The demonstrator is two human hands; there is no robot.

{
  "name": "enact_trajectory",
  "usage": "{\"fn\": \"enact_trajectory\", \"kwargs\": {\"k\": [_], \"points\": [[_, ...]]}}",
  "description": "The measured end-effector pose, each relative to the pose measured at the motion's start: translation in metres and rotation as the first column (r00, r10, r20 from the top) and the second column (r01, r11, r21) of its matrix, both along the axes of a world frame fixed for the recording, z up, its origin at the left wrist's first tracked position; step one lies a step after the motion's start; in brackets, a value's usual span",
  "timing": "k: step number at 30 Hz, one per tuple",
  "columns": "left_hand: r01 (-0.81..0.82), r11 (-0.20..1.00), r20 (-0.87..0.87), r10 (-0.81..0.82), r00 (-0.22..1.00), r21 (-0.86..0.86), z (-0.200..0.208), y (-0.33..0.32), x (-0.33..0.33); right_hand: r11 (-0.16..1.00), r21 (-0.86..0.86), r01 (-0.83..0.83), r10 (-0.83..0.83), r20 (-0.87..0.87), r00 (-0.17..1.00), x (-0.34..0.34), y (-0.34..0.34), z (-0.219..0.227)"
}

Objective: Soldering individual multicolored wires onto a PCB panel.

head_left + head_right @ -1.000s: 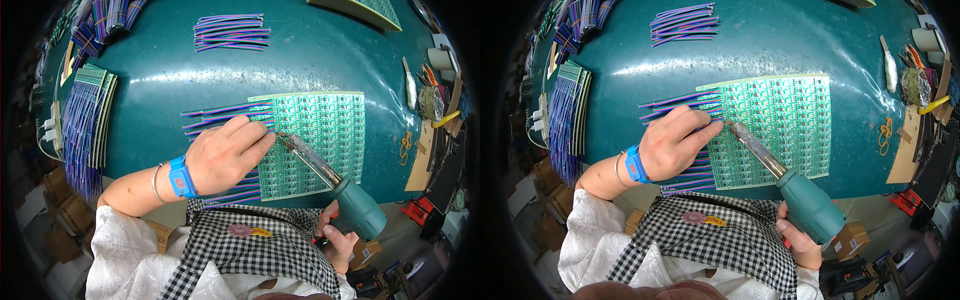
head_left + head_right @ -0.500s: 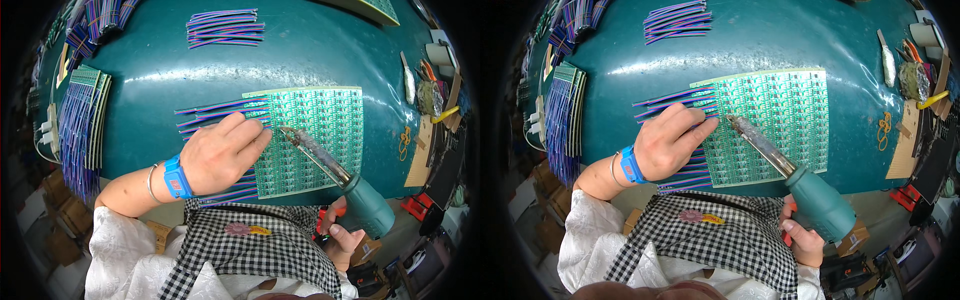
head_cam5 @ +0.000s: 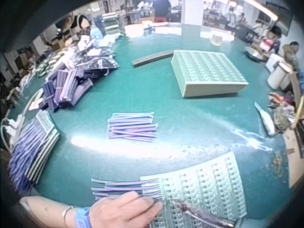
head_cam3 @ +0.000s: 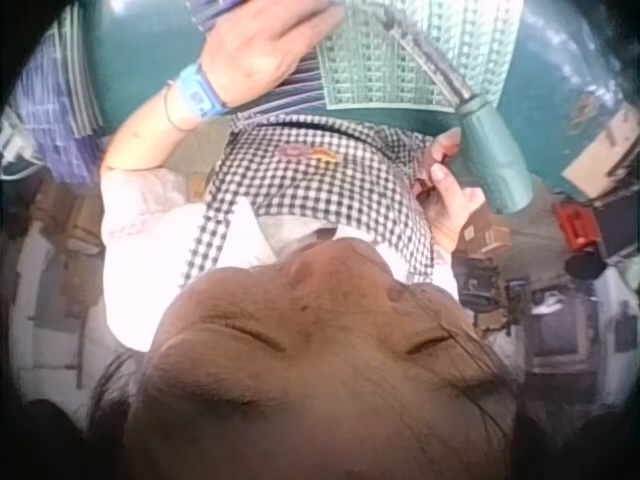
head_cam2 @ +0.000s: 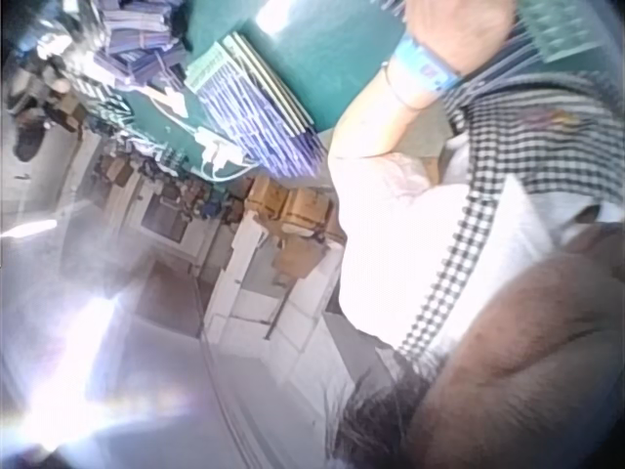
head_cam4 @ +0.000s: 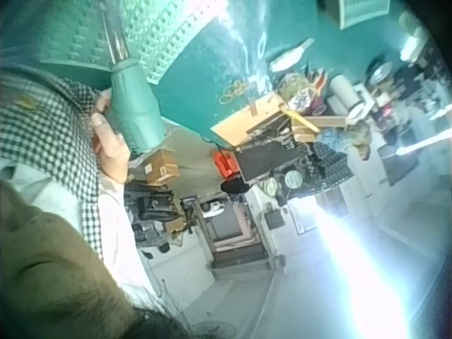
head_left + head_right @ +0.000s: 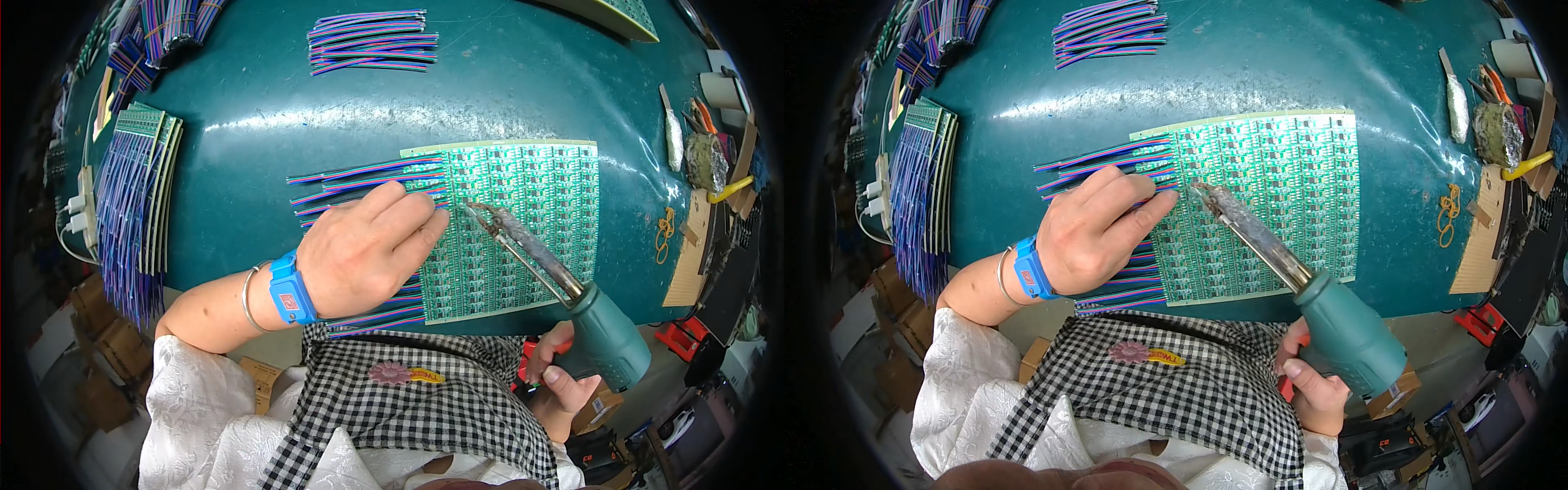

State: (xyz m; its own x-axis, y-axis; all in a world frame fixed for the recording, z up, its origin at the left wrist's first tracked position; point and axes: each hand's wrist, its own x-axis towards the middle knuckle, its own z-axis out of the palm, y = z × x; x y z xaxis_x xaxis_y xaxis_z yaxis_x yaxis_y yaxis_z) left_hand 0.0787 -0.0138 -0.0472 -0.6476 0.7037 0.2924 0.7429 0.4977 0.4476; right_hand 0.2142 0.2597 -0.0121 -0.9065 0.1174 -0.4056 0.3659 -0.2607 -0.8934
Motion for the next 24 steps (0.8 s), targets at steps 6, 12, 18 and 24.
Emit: {"fn": "enact_trajectory", "kwargs": {"k": [6, 12, 18, 24], "points": [[0.010, 1.000, -0.010, -0.010, 1.000, 0.001, -0.001, 0.000, 0.000, 0.999, 0.043, 0.011, -0.014, 0.074, 0.997, 0.004, -0.003, 0.002], [0.014, 1.000, -0.015, -0.014, 1.000, -0.010, -0.001, 0.001, -0.001, 0.998, 0.062, -0.009, 0.004, 0.074, 0.997, 0.006, -0.006, -0.005], [0.009, 1.000, -0.013, -0.009, 1.000, -0.006, -0.001, 0.000, 0.000, 1.000, 0.015, 0.018, -0.018, -0.002, 1.000, 0.005, 0.000, -0.007], [0.008, 1.000, -0.008, -0.008, 1.000, -0.001, 0.000, 0.000, 0.000, 0.998, 0.051, 0.037, -0.040, 0.060, 0.997, 0.006, -0.003, 0.000]]}}
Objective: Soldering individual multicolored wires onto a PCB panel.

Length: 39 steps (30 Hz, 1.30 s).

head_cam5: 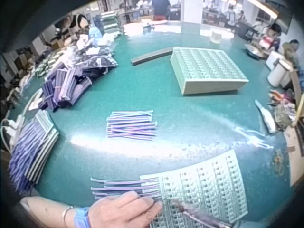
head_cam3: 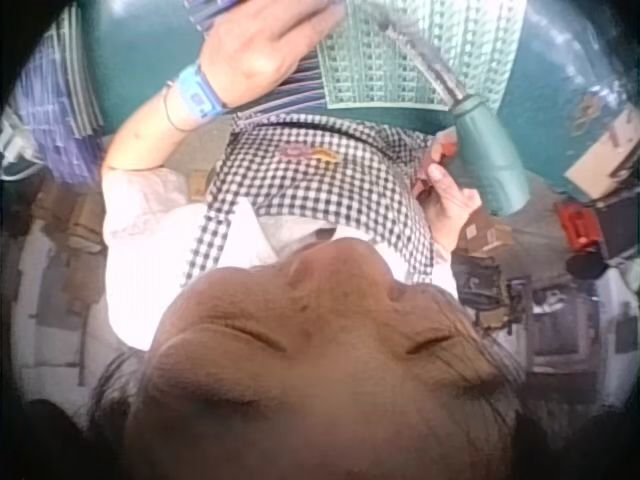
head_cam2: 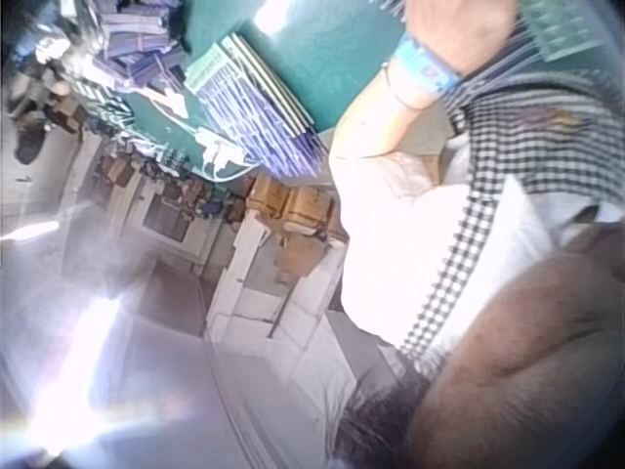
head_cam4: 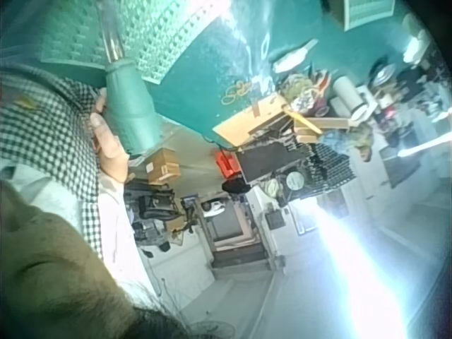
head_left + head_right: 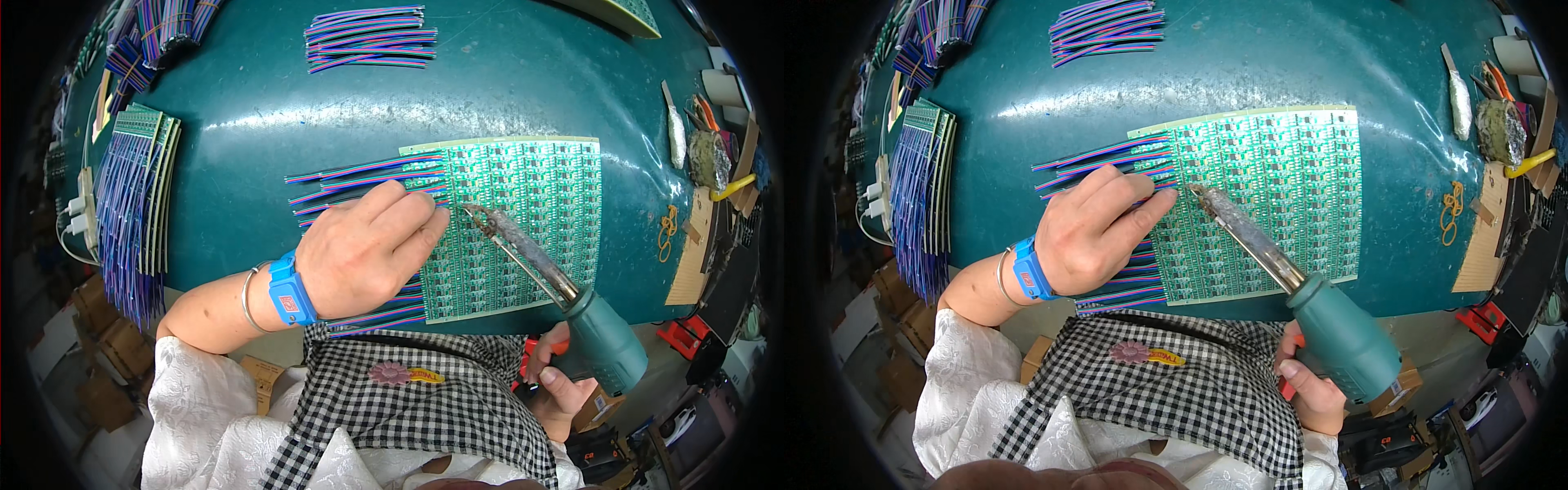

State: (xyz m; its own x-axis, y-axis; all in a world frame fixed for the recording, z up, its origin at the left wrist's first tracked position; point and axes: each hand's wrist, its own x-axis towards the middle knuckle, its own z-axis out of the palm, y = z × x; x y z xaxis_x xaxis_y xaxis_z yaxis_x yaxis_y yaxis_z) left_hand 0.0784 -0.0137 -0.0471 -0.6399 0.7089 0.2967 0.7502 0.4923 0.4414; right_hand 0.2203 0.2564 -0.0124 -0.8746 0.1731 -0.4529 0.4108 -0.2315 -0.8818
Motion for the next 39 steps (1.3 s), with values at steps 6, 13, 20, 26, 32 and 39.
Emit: {"fn": "enact_trajectory", "kwargs": {"k": [6, 13, 20, 26, 32, 39], "points": [[-0.011, 1.000, -0.016, 0.012, 1.000, 0.022, -0.002, 0.001, 0.000, 0.999, 0.032, -0.025, 0.025, 0.003, 1.000, 0.000, -0.002, -0.002], [-0.002, 1.000, -0.021, 0.003, 1.000, 0.029, -0.003, 0.001, -0.001, 0.989, 0.104, -0.107, 0.105, 0.023, 0.994, 0.012, 0.007, -0.011], [0.010, 1.000, -0.024, -0.010, 1.000, 0.011, -0.002, 0.000, -0.001, 0.996, -0.035, 0.079, -0.080, -0.038, 0.996, 0.000, -0.001, 0.001], [0.021, 1.000, -0.034, -0.021, 0.999, -0.004, 0.000, -0.001, -0.002, 0.998, 0.042, 0.041, -0.041, 0.013, 0.999, 0.001, 0.000, 0.004], [0.015, 1.000, -0.053, -0.015, 0.998, 0.001, -0.001, 0.001, 0.000, 0.984, 0.161, -0.082, 0.076, 0.042, 0.996, 0.008, 0.003, -0.004], [0.031, 1.000, -0.085, -0.031, 0.996, -0.004, 0.000, 0.002, -0.002, 0.998, 0.046, 0.040, -0.037, -0.048, 0.998, 0.004, -0.001, -0.001]]}}
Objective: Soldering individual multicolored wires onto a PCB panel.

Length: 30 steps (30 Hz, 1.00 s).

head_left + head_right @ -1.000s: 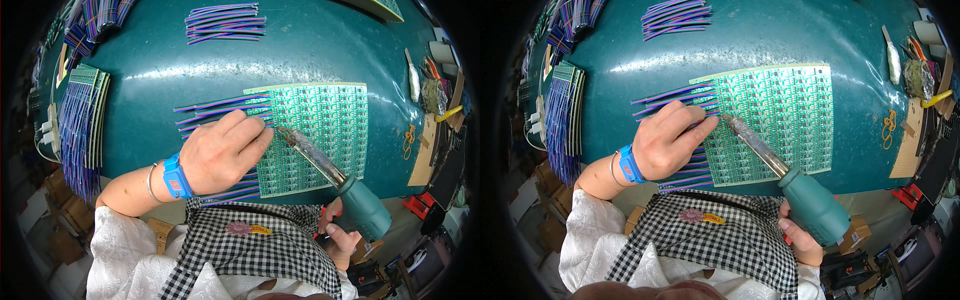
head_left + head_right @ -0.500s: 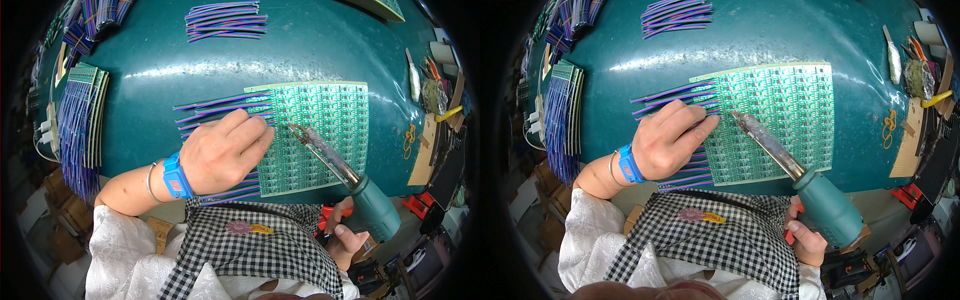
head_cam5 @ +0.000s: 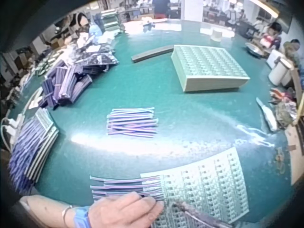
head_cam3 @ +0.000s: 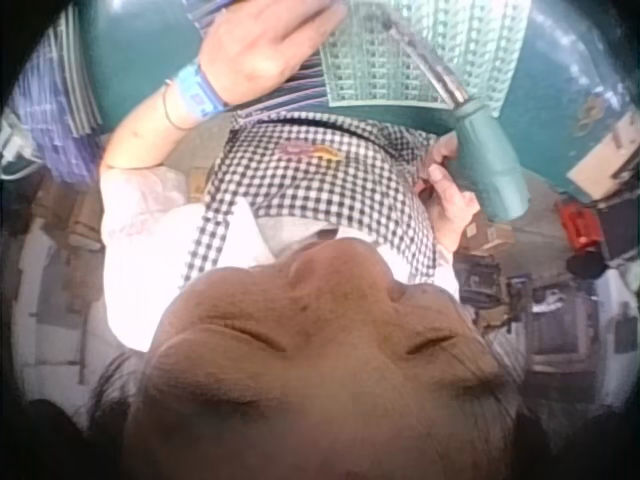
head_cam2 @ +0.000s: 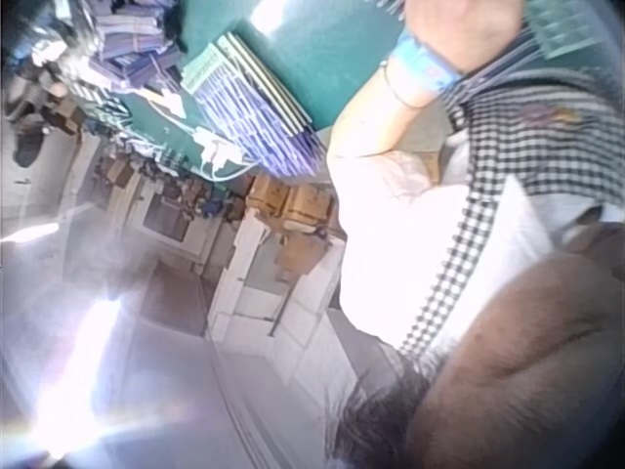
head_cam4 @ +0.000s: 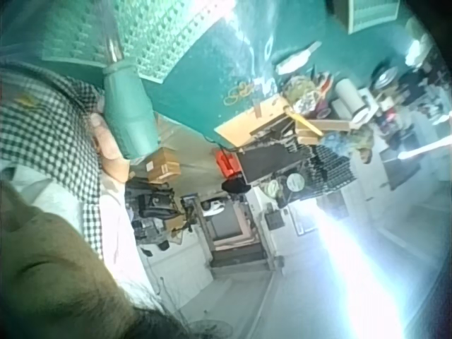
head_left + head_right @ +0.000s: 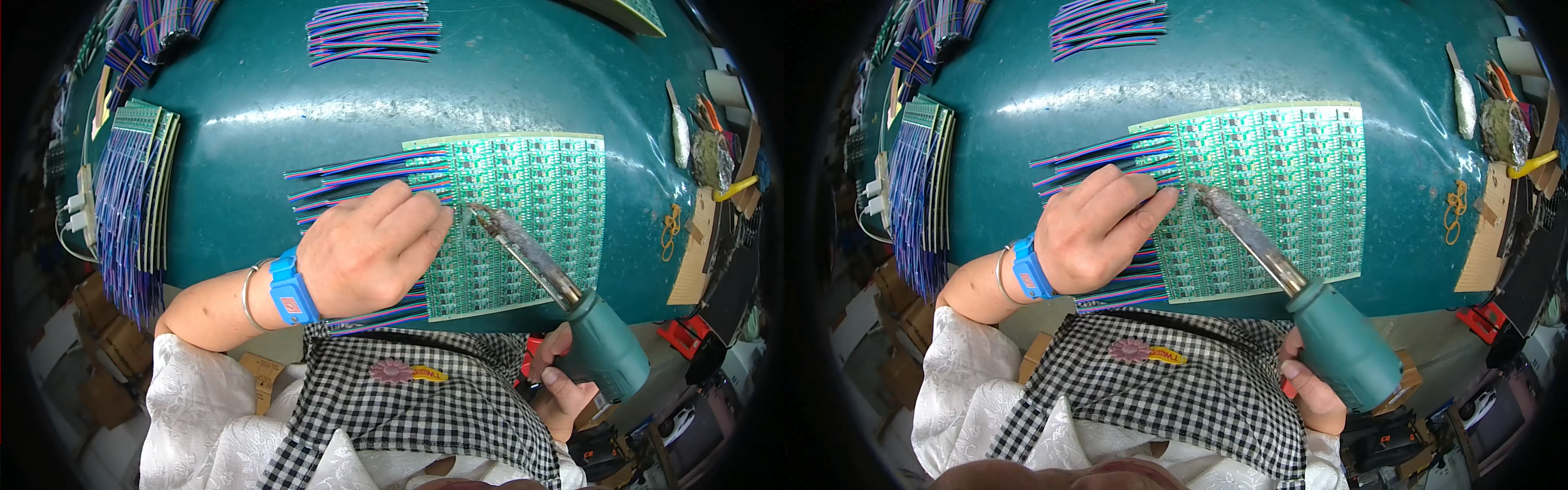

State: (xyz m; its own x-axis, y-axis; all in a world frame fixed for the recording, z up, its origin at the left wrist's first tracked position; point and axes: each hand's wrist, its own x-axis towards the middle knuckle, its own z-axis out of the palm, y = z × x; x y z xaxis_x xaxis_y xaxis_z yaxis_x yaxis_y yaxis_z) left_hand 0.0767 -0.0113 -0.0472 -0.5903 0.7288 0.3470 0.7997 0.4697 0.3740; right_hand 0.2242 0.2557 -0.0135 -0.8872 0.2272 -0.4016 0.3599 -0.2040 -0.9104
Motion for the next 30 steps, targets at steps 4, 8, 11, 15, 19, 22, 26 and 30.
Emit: {"fn": "enact_trajectory", "kwargs": {"k": [4, 8, 11, 15, 19, 22, 26, 30], "points": [[-0.014, 1.000, -0.012, 0.014, 1.000, 0.004, 0.001, -0.001, 0.001, 1.000, -0.024, -0.013, 0.014, 0.060, 0.998, -0.001, 0.003, 0.004], [-0.017, 1.000, 0.002, 0.017, 1.000, 0.017, -0.001, -0.001, 0.001, 0.999, -0.008, -0.044, 0.044, 0.093, 0.995, -0.002, 0.003, 0.006], [-0.005, 1.000, 0.021, 0.005, 1.000, 0.011, -0.001, -0.001, 0.000, 0.998, 0.007, -0.059, 0.057, 0.185, 0.981, -0.002, 0.001, 0.011], [-0.006, 1.000, 0.048, 0.005, 0.999, 0.028, -0.003, -0.002, 0.001, 0.999, 0.034, -0.039, 0.035, 0.119, 0.992, 0.007, 0.001, -0.003], [-0.005, 0.999, 0.084, 0.002, 0.997, 0.033, -0.003, -0.003, 0.001, 0.993, -0.042, -0.112, 0.117, 0.152, 0.982, -0.001, 0.008, 0.006], [-0.011, 0.999, 0.092, 0.008, 0.996, 0.037, -0.002, -0.004, 0.001, 0.996, -0.083, -0.034, 0.038, 0.051, 0.998, 0.002, 0.005, 0.001], [-0.011, 0.999, 0.120, 0.005, 0.993, 0.051, -0.001, -0.003, 0.000, 0.997, -0.048, -0.053, 0.057, 0.084, 0.995, 0.004, 0.008, 0.002], [-0.025, 0.996, 0.137, 0.013, 0.991, 0.090, -0.006, -0.003, 0.000, 0.992, -0.037, -0.122, 0.125, 0.096, 0.988, 0.003, 0.009, 0.001]]}}
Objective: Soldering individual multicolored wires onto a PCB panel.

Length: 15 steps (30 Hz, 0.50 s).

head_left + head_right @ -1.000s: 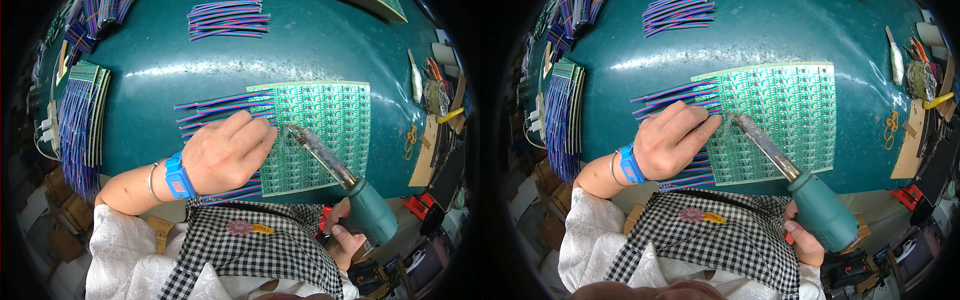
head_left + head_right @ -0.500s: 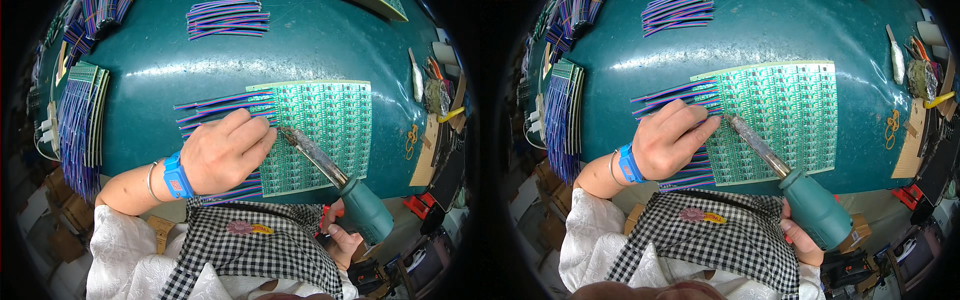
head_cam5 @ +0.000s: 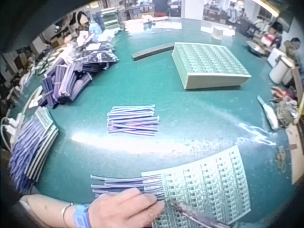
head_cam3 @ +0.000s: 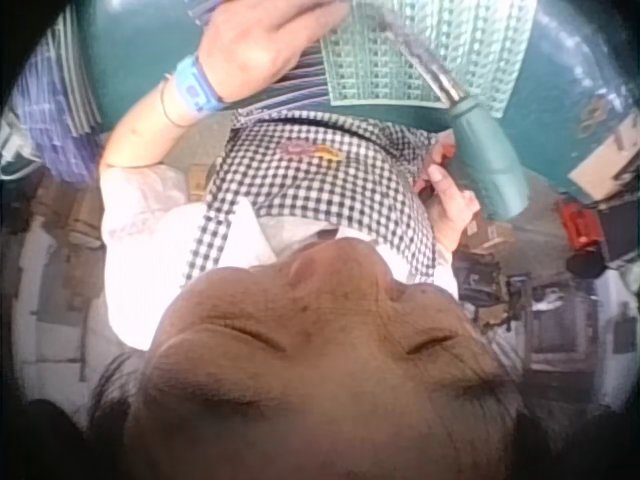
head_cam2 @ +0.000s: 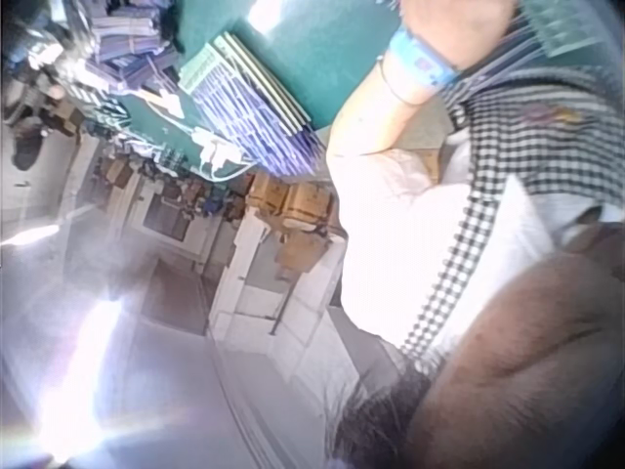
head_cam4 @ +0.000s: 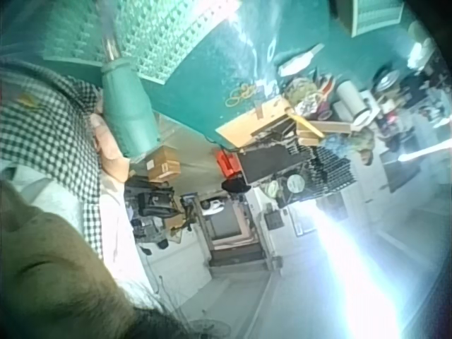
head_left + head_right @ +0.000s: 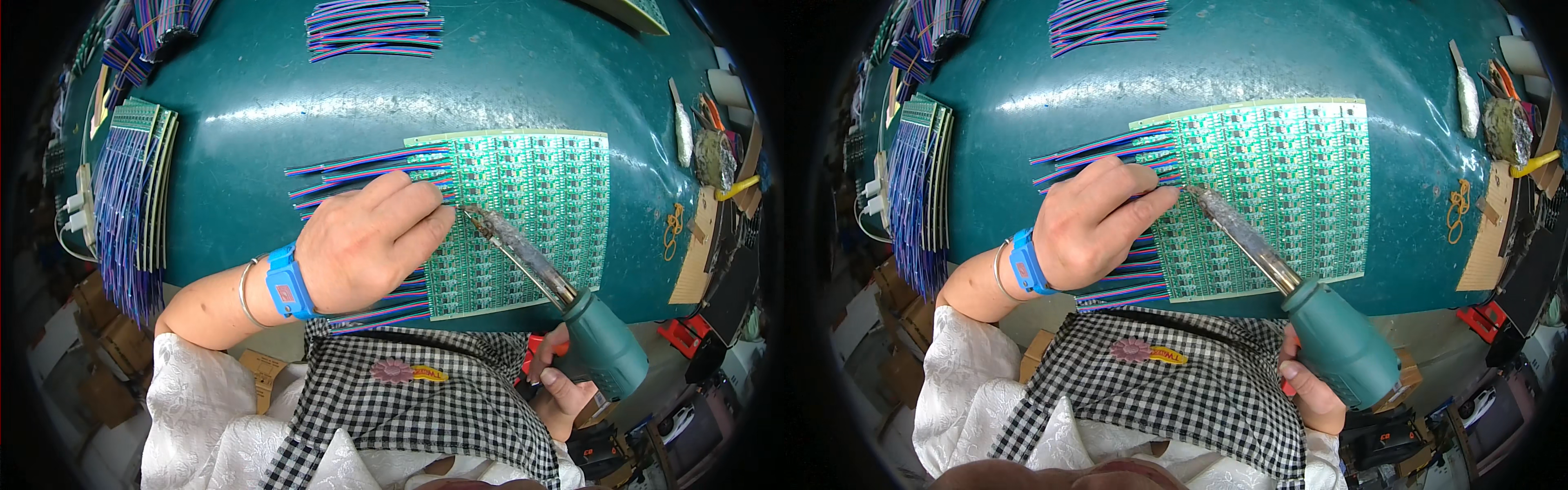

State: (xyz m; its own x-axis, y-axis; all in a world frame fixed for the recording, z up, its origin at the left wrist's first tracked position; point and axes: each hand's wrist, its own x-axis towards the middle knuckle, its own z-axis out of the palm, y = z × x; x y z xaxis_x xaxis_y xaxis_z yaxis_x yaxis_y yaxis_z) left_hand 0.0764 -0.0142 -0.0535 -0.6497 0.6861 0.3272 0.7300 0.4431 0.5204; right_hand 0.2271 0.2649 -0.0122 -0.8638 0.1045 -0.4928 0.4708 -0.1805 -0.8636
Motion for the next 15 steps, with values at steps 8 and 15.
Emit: {"fn": "enact_trajectory", "kwargs": {"k": [8, 15], "points": [[0.007, 0.999, -0.006, -0.007, 1.000, 0.035, -0.0040, -0.0023, -0.0021, 0.997, -0.013, 0.074, -0.074, 0.003, 0.997, -0.0014, -0.0048, 0.0023], [0.013, 0.999, -0.008, -0.013, 1.000, 0.032, -0.0047, -0.0018, -0.0020, 0.997, -0.010, 0.074, -0.075, -0.062, 0.995, -0.0015, -0.0028, -0.0006]]}}
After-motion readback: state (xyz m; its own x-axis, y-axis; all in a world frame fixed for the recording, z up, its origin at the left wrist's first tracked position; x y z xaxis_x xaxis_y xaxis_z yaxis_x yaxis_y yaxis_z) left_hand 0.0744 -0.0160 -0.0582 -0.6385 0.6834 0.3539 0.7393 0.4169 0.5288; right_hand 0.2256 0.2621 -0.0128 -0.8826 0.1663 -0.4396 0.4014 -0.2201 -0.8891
